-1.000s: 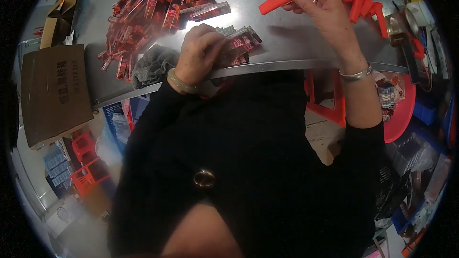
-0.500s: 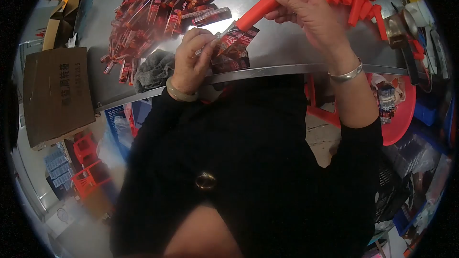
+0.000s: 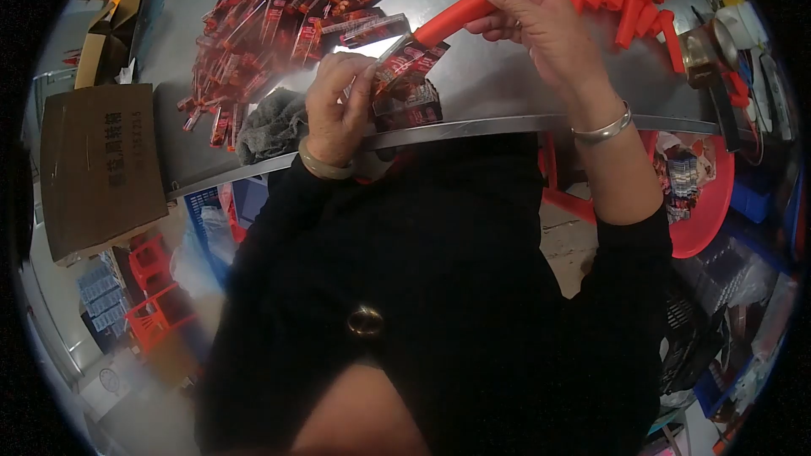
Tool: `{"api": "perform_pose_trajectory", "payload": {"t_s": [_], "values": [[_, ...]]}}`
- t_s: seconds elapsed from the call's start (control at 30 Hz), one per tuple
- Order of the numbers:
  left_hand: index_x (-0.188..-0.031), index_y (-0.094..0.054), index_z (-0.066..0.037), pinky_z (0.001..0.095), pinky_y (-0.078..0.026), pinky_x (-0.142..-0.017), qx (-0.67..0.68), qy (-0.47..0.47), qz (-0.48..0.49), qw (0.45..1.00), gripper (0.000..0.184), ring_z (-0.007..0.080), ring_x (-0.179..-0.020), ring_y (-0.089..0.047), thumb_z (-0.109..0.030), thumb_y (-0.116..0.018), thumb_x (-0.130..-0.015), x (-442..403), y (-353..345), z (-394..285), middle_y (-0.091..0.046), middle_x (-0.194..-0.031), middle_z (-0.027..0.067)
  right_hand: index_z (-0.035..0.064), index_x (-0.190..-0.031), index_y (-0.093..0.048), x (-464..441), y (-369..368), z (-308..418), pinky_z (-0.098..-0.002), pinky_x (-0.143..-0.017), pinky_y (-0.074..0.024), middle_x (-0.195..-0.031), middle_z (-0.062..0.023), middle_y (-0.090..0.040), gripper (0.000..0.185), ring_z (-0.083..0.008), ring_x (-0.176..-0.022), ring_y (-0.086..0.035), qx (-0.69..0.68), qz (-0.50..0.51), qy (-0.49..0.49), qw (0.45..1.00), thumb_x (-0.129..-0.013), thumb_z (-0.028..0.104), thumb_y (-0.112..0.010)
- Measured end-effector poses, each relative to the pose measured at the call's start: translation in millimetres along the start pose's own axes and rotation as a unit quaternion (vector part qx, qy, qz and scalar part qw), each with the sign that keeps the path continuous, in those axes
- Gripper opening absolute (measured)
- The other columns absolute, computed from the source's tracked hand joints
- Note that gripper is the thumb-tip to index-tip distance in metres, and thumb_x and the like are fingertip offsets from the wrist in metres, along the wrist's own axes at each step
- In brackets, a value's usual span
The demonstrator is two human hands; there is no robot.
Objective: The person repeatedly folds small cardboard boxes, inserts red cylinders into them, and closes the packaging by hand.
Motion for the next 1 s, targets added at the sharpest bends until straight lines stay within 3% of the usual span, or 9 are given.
{"api": "perform_pose_trajectory", "payload": {"t_s": [0.33,0.4,0.43,0.5,0.63,0.7,0.8,0.9,1.0], "values": [[-0.089,-0.066,-0.004,0.0394,-0.043,-0.071,-0.019,-0.043,0.009,0.999,0.009,0.0324,-0.079,-0.054,-0.001,-0.062,-0.082,-0.5,-3.1,1.4,-0.06,-0.081,0.0109,0.0038,-0.111,-0.057,3.8,-12.8,2.4,-0.0228,-0.07,-0.0498,-0.096,-0.0048,-0.066,0.028,-0.0114,-0.076,-0.067,0.042,0.025,0.028,0.998,-0.094,0.025,-0.062],[-0.099,-0.066,0.0,0.0288,-0.046,-0.069,-0.01,-0.001,0.049,0.999,0.011,0.0184,-0.076,-0.059,-0.005,-0.061,-0.09,-0.5,-3.3,1.0,-0.066,-0.088,0.0088,0.004,-0.11,-0.057,5.5,-20.9,3.4,-0.0225,-0.069,-0.0499,-0.094,-0.0046,-0.065,0.026,-0.0114,-0.075,-0.067,0.065,0.03,0.05,0.996,-0.094,0.024,-0.062],[-0.099,-0.066,0.0,0.0288,-0.046,-0.069,-0.01,-0.002,0.048,0.999,0.011,0.0184,-0.076,-0.059,-0.005,-0.061,-0.09,-1.0,-5.0,-4.1,-0.066,-0.088,0.0088,0.0039,-0.109,-0.057,6.6,-26.3,3.1,-0.0222,-0.068,-0.0499,-0.093,-0.0045,-0.065,0.025,-0.0111,-0.073,-0.066,0.046,0.023,0.069,0.996,-0.094,0.022,-0.063],[-0.099,-0.065,0.002,0.0271,-0.05,-0.073,0.297,0.262,0.049,0.917,0.015,0.014,-0.08,-0.062,-0.01,-0.065,-0.09,-0.2,-11.1,-13.1,-0.067,-0.087,0.0055,0.0039,-0.108,-0.057,6.0,-33.6,0.0,-0.022,-0.067,-0.05,-0.091,-0.0044,-0.064,0.024,-0.0108,-0.071,-0.066,0.028,0.016,0.09,0.995,-0.094,0.021,-0.063],[-0.106,-0.063,0.004,0.0218,-0.05,-0.076,0.363,0.291,0.104,0.879,0.024,0.007,-0.085,-0.061,-0.015,-0.065,-0.092,-5.8,-11.9,-9.0,-0.067,-0.094,0.0043,0.0043,-0.103,-0.059,3.4,-47.6,-9.7,-0.0215,-0.066,-0.0517,-0.089,-0.0046,-0.065,0.02,-0.0094,-0.069,-0.065,0.015,0.02,0.105,0.994,-0.093,0.021,-0.064],[-0.112,-0.062,-0.003,0.0212,-0.048,-0.07,0.404,0.321,0.134,0.846,0.021,0.0059,-0.078,-0.058,-0.014,-0.06,-0.095,-9.3,-10.8,-8.8,-0.066,-0.092,0.0011,0.0037,-0.104,-0.059,2.6,-50.3,-7.1,-0.0215,-0.066,-0.0517,-0.091,-0.0048,-0.065,0.02,-0.0091,-0.068,-0.064,0.031,0.019,0.113,0.993,-0.093,0.021,-0.064],[-0.11,-0.063,-0.004,0.0217,-0.048,-0.073,0.461,0.359,0.141,0.799,0.021,0.0056,-0.078,-0.058,-0.017,-0.062,-0.094,-9.7,-5.5,-8.5,-0.065,-0.089,-0.0008,0.003,-0.106,-0.06,-0.6,-50.0,-0.8,-0.0216,-0.068,-0.0519,-0.092,-0.0045,-0.065,0.021,-0.0083,-0.07,-0.063,-0.017,0.073,0.045,0.996,-0.093,0.019,-0.064],[-0.111,-0.064,-0.005,0.0227,-0.047,-0.076,0.493,0.376,0.144,0.771,0.023,0.0058,-0.078,-0.057,-0.019,-0.063,-0.093,-8.6,-4.7,-9.8,-0.064,-0.089,-0.0013,0.0021,-0.105,-0.062,-2.2,-46.4,-0.8,-0.0213,-0.07,-0.0512,-0.093,-0.0033,-0.065,0.02,-0.008,-0.074,-0.062,0.002,0.09,0.086,0.992,-0.093,0.017,-0.064],[-0.111,-0.063,-0.004,0.0237,-0.048,-0.08,0.479,0.355,0.161,0.786,0.022,0.0068,-0.083,-0.059,-0.016,-0.063,-0.093,-7.6,-5.5,-6.6,-0.065,-0.094,0.0002,0.0024,-0.1,-0.065,2.3,-50.0,-2.4,-0.0207,-0.07,-0.0491,-0.089,-0.0014,-0.065,0.016,-0.0068,-0.076,-0.06,0.051,0.059,0.143,0.987,-0.091,0.015,-0.066]]}}
Point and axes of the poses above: each hand's wrist, its own x-axis away from the middle knuckle, its own y-axis out of the back of the hand, z = x × y, the point moved 1 cm from there along -x, towards the middle knuckle
